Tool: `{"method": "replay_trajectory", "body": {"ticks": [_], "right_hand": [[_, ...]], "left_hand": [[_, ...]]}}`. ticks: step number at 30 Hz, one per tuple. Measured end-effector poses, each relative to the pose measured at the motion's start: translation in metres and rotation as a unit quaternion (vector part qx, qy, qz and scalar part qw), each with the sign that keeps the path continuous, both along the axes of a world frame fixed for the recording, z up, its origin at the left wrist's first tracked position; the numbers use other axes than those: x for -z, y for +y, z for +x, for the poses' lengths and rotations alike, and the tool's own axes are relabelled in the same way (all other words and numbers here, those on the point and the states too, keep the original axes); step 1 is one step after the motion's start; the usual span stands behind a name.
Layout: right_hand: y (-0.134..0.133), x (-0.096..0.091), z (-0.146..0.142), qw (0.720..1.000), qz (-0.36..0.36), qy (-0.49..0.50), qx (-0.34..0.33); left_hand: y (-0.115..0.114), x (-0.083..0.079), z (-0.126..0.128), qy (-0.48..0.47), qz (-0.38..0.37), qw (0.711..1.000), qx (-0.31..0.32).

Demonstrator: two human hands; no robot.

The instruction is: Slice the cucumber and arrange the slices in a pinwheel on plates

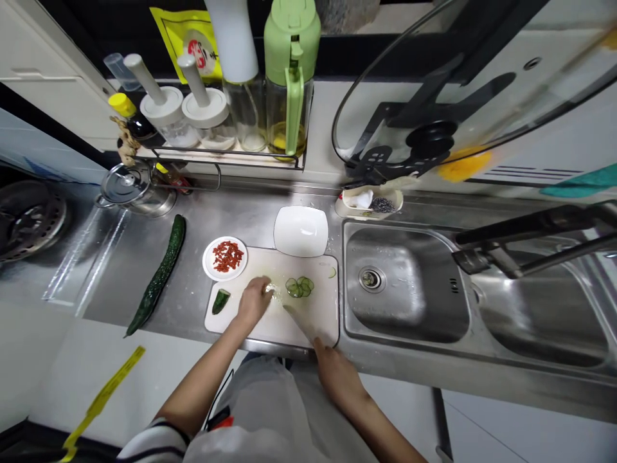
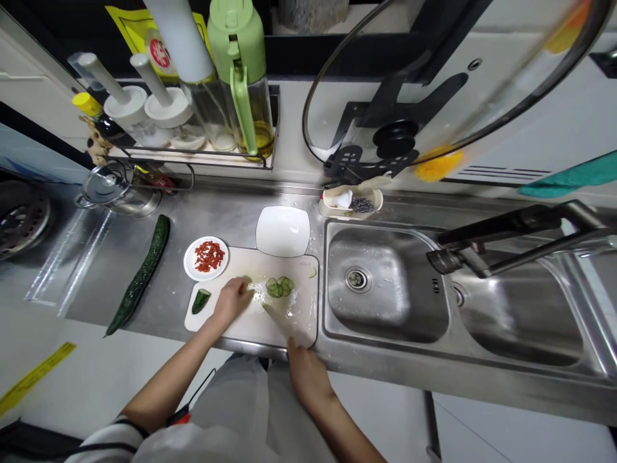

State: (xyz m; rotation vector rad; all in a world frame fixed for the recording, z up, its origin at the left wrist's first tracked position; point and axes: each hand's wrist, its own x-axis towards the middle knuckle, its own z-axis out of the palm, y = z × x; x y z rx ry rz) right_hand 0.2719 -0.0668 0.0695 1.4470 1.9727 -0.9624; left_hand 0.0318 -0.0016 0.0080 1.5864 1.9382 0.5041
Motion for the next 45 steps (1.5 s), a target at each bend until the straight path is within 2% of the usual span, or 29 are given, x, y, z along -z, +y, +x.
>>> {"method": "replay_trajectory", "body": {"ticks": [3,11,18,29,34,41,45], "right_hand": [[-0.002,0.0,0.001,1.0,0.004,0.005,0.007],[-0.006,-0.001,-0.001,1.0,0.007,0.01,0.022],[-0.008,0.001,-0.002,1.0,0.012,0.014,0.025],[-0.007,-0.002,-0.004,1.0,0.007,0.004,0.022],[-0.006,-0.004,-0.002,1.0,0.011,0.0,0.013],[-0.004,-0.008,0.004,1.0,0.01,-0.005,0.02],[0.001,-0.009,-0.001,0.999,0.027,-0.016,0.009]], "left_hand": [[0.011,0.006,0.022,-0.018,0.004,0.998,0.062],[0.041,0.011,0.051,0.021,-0.051,0.998,0.042],[0.049,0.009,0.055,0.01,-0.089,0.996,0.032],[0.049,0.006,0.046,-0.085,-0.093,0.992,0.029],[0.041,0.001,0.044,-0.1,-0.104,0.99,-0.01],[0.004,0.001,0.028,-0.084,-0.125,0.982,-0.114],[-0.011,0.003,0.022,-0.061,-0.115,0.983,-0.127]]}}
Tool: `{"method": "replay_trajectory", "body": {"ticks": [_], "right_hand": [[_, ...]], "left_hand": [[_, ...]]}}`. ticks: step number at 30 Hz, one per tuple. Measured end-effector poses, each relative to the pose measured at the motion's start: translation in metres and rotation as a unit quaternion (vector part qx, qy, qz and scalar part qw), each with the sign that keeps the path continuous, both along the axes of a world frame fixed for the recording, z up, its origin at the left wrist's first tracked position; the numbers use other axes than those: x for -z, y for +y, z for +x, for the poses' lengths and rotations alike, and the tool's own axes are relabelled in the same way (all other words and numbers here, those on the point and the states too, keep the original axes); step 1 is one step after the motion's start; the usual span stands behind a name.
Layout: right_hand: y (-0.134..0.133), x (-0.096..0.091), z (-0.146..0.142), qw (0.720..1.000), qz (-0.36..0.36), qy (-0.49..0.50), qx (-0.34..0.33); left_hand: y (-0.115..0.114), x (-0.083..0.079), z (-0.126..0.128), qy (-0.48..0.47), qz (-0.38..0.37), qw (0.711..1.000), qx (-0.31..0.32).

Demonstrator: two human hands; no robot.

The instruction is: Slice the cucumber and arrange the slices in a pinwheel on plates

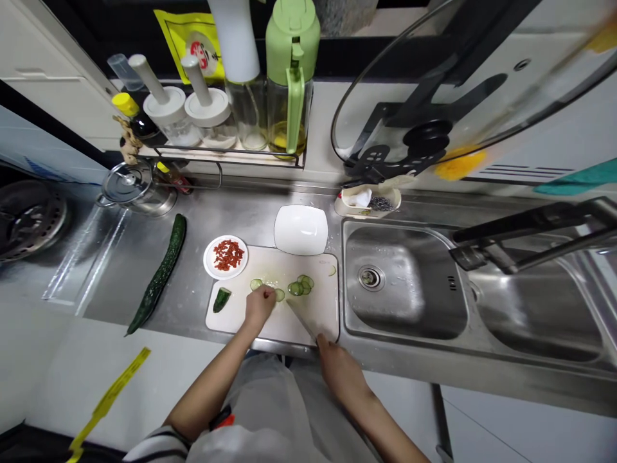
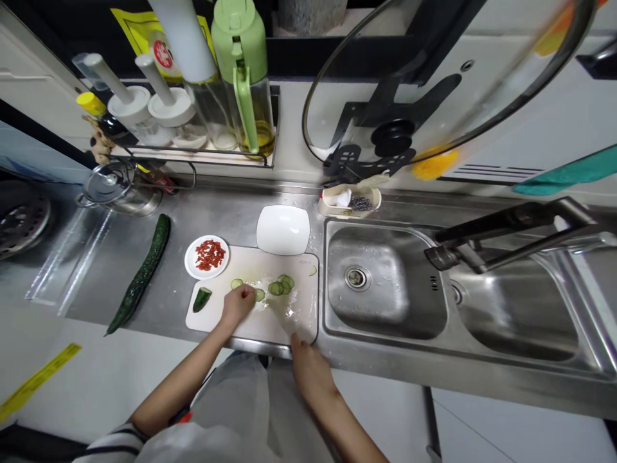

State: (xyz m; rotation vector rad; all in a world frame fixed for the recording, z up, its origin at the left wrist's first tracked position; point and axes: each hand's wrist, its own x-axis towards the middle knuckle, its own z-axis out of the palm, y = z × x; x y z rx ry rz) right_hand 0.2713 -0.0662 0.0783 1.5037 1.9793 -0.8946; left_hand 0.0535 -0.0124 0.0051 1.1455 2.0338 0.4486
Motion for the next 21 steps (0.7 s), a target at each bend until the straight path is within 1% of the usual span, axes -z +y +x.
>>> {"method": "replay_trajectory", "body": {"ticks": [6,12,21], "right_hand": [[0.011,0.006,-0.019,0.999,0.028,-0.012,-0.021],[0.019,0.007,-0.032,0.997,0.056,-0.005,-0.043],[0.018,0.009,-0.037,0.998,0.05,-0.001,-0.037]], "left_hand": [[-0.004,0.006,0.0,0.03,0.032,0.999,0.021],[-0.002,0.008,0.0,0.027,0.017,0.999,0.004],[0.0,0.009,-0.001,0.018,0.006,1.0,0.0]]}}
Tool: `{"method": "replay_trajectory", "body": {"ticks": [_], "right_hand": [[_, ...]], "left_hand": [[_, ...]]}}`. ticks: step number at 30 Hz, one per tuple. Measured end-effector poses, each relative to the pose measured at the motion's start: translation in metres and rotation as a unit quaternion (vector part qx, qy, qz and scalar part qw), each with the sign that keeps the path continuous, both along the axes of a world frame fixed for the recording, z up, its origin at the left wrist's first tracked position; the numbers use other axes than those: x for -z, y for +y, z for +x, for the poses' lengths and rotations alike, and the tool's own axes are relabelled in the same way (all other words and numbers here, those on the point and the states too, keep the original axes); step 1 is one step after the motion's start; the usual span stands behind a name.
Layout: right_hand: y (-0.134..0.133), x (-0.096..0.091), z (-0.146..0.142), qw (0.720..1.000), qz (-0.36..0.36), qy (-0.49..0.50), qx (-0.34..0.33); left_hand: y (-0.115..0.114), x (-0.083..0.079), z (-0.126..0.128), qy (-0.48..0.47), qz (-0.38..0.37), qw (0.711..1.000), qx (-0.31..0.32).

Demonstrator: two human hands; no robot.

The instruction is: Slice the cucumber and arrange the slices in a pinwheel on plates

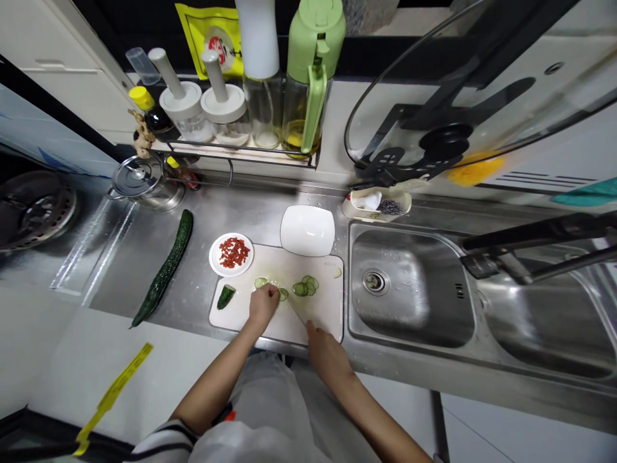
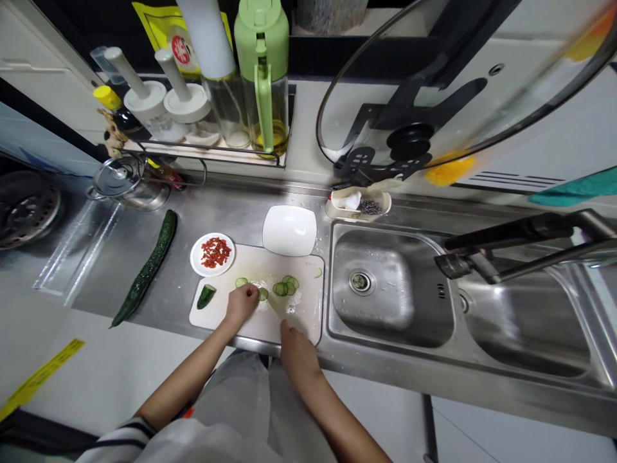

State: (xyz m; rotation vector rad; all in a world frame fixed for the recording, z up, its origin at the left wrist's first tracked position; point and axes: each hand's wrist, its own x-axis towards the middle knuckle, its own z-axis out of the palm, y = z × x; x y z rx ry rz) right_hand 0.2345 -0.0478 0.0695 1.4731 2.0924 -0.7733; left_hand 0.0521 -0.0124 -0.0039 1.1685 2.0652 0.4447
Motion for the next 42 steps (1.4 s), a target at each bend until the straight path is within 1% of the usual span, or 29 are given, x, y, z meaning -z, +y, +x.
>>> {"method": "replay_trajectory", "body": {"ticks": [9,14,20,24,31,39,42], "right_hand": [[0.0,-0.005,-0.003,1.0,-0.006,-0.011,-0.002],[0.002,-0.007,-0.007,0.999,-0.027,-0.019,0.006],[0.001,0.003,-0.01,1.0,-0.015,0.002,-0.015],[-0.002,0.006,-0.009,1.0,-0.022,-0.001,-0.008],[-0.007,0.0,-0.001,0.998,-0.058,-0.015,0.016],[-0.011,0.012,0.009,0.998,-0.059,0.001,0.022],[-0.013,0.014,0.015,0.998,-0.06,0.001,0.033]], "left_hand": [[0.001,-0.005,0.001,0.01,-0.016,1.0,0.008],[0.001,-0.001,0.001,0.015,-0.008,1.0,0.009],[-0.001,0.003,0.0,0.018,0.011,1.0,0.016],[-0.001,0.003,0.0,0.017,0.012,1.0,0.014],[-0.001,0.002,0.001,0.005,0.004,1.0,0.002],[0.0,0.0,0.003,0.011,-0.002,1.0,0.013],[0.001,-0.002,0.002,0.015,0.011,1.0,0.021]]}}
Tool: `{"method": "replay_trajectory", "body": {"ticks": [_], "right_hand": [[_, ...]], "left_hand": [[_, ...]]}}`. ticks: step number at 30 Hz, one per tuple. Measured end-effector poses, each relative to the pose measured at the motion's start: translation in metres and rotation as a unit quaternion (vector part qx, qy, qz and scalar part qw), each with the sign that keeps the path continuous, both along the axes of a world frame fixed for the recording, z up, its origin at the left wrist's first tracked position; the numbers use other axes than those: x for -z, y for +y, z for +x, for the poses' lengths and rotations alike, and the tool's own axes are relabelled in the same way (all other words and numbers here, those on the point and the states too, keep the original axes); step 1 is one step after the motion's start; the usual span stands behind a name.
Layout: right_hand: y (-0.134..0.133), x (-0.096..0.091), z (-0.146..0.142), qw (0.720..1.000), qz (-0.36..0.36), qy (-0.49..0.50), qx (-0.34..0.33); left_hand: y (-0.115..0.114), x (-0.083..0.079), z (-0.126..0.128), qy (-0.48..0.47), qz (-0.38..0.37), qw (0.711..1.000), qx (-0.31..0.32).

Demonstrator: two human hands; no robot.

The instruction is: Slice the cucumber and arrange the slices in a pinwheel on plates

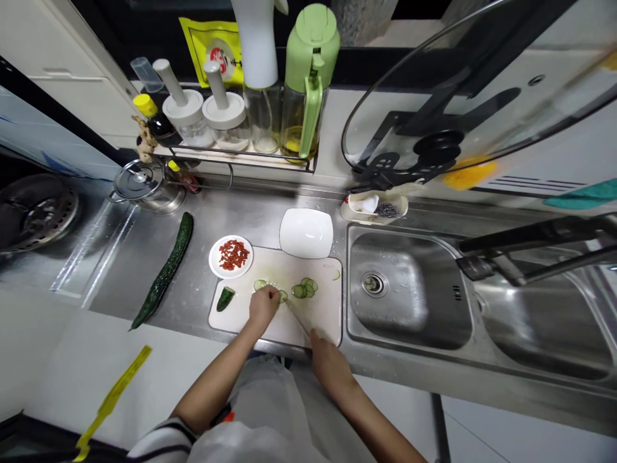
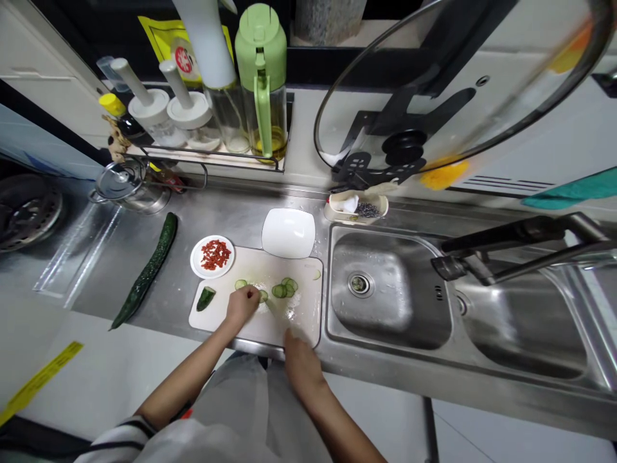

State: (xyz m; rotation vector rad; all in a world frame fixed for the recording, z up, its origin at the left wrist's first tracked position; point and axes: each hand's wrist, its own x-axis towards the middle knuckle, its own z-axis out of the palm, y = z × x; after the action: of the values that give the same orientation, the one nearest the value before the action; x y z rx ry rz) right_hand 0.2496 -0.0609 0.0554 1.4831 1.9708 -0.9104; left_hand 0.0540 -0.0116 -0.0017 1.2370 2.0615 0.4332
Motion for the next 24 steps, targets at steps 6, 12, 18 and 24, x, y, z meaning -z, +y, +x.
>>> {"method": "replay_trajectory", "body": {"ticks": [6,12,18,24], "right_hand": [[-0.005,-0.001,0.013,0.999,-0.026,0.007,0.024],[-0.009,-0.002,0.018,0.999,-0.031,-0.002,0.024],[-0.009,-0.003,0.015,0.999,-0.025,-0.011,0.019],[-0.009,-0.002,0.016,0.999,-0.03,-0.01,0.029]], "left_hand": [[0.004,-0.008,-0.018,0.017,0.021,1.0,-0.015],[0.008,-0.011,-0.045,0.052,0.014,0.997,-0.046],[0.008,-0.003,-0.059,0.087,0.034,0.994,-0.059],[0.007,0.002,-0.061,0.096,0.053,0.993,-0.043]]}}
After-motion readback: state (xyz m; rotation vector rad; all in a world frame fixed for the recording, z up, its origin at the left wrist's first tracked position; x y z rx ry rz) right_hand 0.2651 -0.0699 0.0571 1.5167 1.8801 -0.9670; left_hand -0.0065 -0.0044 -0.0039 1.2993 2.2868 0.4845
